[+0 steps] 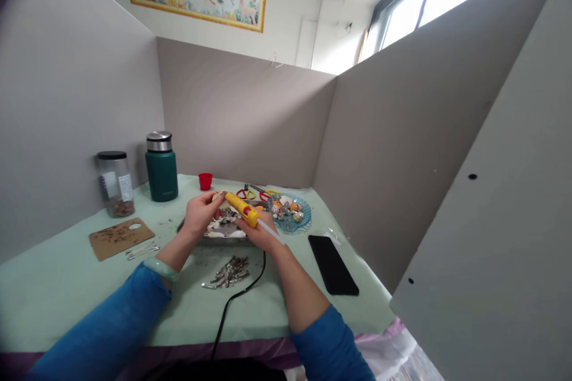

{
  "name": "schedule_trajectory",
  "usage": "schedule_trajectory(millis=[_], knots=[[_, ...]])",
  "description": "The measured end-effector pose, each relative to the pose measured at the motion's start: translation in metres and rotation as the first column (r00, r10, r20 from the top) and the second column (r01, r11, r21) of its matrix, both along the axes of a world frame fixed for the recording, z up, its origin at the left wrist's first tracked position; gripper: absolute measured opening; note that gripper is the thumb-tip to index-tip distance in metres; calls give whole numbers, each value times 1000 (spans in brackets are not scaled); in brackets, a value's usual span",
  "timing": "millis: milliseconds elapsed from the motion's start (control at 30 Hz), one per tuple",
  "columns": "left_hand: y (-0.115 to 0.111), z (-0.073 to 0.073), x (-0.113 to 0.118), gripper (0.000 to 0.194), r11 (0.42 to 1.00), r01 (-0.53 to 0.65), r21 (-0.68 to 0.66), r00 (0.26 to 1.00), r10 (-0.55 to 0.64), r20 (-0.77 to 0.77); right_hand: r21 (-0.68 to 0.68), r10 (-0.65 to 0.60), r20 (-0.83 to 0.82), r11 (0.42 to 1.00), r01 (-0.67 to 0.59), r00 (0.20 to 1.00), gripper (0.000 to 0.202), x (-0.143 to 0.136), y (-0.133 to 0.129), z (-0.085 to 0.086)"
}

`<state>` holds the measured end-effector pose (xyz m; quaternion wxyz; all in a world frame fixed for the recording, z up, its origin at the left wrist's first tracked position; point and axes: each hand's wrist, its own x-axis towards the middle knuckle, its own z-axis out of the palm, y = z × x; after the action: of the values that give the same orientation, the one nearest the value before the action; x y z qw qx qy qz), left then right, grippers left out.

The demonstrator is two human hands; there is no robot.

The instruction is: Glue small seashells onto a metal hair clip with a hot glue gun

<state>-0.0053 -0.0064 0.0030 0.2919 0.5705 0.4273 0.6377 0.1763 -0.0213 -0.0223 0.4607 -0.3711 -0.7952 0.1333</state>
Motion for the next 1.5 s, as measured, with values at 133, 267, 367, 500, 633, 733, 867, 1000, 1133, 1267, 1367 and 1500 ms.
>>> schedule_trajectory(millis=[133,267,367,500,633,733,867,1000,1133,1267,1367,1500], knots=[[0,0,0,37,1000,0,1,1000,0,2,58,-8,24,998,7,1000,25,0,0,0],[-1,2,1,37,1000,-7,-15,1000,7,2,83,-16,27,997,13,1000,24,-1,1,-1],[-4,4,2,38,1000,-8,-20,1000,8,8,95,-29,18,995,27,999,23,-1,0,0],[-5,4,2,39,1000,10,-11,1000,-10,23,131,-31,21,991,28,999,24,-1,-2,2],[-2,1,2,37,1000,16,3,999,-16,48,164,-28,36,986,21,999,25,-2,-3,4],[0,0,2,36,1000,30,-2,998,-30,57,172,-27,44,985,19,999,24,-3,-3,5],[0,-1,1,35,997,79,-16,993,-77,84,164,-31,41,986,24,999,25,-3,-3,5],[1,-2,1,36,996,90,-29,992,-87,94,155,-28,41,988,21,999,25,-2,-2,4],[1,-2,1,37,996,78,-30,993,-75,88,131,-27,52,991,20,998,25,-2,-2,3],[-1,0,2,38,996,80,-37,993,-77,88,117,-58,52,992,51,997,25,-1,0,2],[-1,-1,1,39,996,74,-45,994,-69,87,118,-65,59,991,57,996,27,-1,-1,2],[1,-3,0,36,998,53,-24,997,-52,49,109,-54,76,993,46,996,28,-1,-3,5]])
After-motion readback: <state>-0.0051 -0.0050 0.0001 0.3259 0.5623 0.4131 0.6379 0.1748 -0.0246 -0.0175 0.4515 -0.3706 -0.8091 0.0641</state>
